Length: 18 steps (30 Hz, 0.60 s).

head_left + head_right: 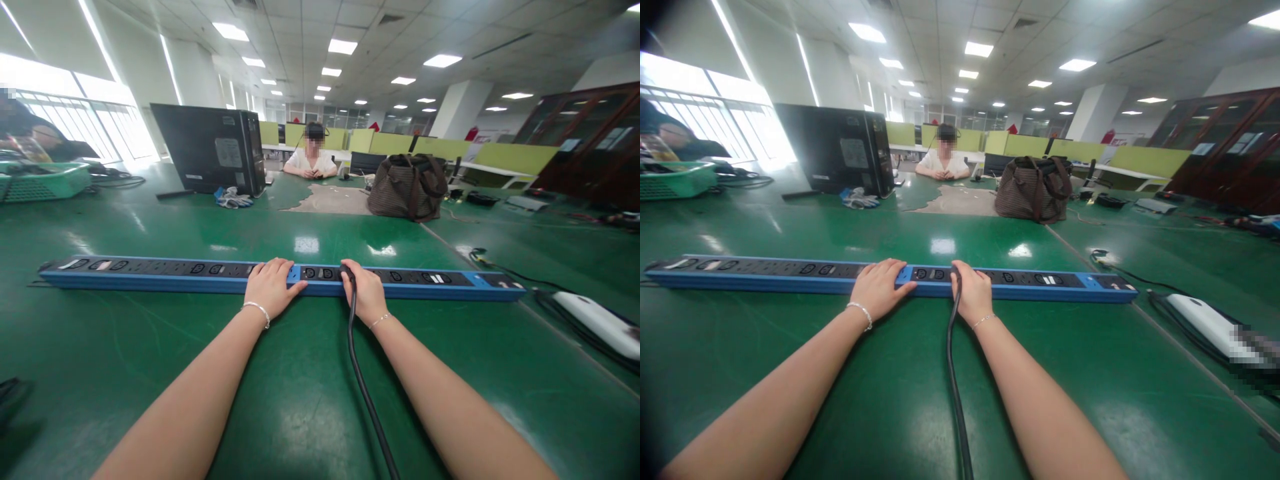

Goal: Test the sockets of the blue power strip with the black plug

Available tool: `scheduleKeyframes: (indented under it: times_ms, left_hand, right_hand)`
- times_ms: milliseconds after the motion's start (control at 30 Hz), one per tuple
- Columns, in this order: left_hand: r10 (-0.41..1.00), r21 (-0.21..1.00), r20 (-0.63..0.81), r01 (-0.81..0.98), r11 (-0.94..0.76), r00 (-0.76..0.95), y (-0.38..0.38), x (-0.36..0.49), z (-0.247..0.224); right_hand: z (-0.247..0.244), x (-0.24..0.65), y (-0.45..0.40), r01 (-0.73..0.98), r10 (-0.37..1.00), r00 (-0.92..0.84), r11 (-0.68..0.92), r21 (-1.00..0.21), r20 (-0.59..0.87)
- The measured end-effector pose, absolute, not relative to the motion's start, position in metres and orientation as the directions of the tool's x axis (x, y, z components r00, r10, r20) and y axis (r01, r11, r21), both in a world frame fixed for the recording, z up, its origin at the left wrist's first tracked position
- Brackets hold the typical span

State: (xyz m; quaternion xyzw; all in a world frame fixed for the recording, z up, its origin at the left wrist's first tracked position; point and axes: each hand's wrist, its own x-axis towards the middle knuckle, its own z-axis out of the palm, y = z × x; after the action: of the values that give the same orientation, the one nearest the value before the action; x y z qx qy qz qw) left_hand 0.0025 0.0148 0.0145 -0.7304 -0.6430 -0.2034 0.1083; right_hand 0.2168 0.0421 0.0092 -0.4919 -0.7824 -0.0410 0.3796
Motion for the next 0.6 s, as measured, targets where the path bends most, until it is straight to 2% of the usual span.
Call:
scheduleKeyframes:
  times_ms: [133, 233, 400, 600]
  left_hand:
    - [0.893, 0.111, 0.442, 0.983, -0.146, 0.082, 0.016, 0.002, 0.014]
    - [0.893, 0.118, 0.442, 0.982, -0.147, 0.081, 0.015, 0.003, 0.014]
    - [0.894, 0.122, 0.441, 0.981, -0.153, 0.084, 0.014, 0.003, 0.016]
    - [0.896, 0.114, 0.435, 0.982, -0.151, 0.087, 0.015, 0.002, 0.017]
  right_hand:
    - [0.022, 0.218, 0.039, 0.759, 0.661, -0.185, 0.566, -0.322, 0.727]
    - [0.032, 0.224, 0.040, 0.737, 0.613, -0.023, 0.544, -0.401, 0.790]
    - [0.031, 0.247, 0.049, 0.705, 0.642, 0.039, 0.525, -0.477, 0.766]
    - [0.044, 0.303, 0.058, 0.707, 0.612, 0.226, 0.432, -0.560, 0.758]
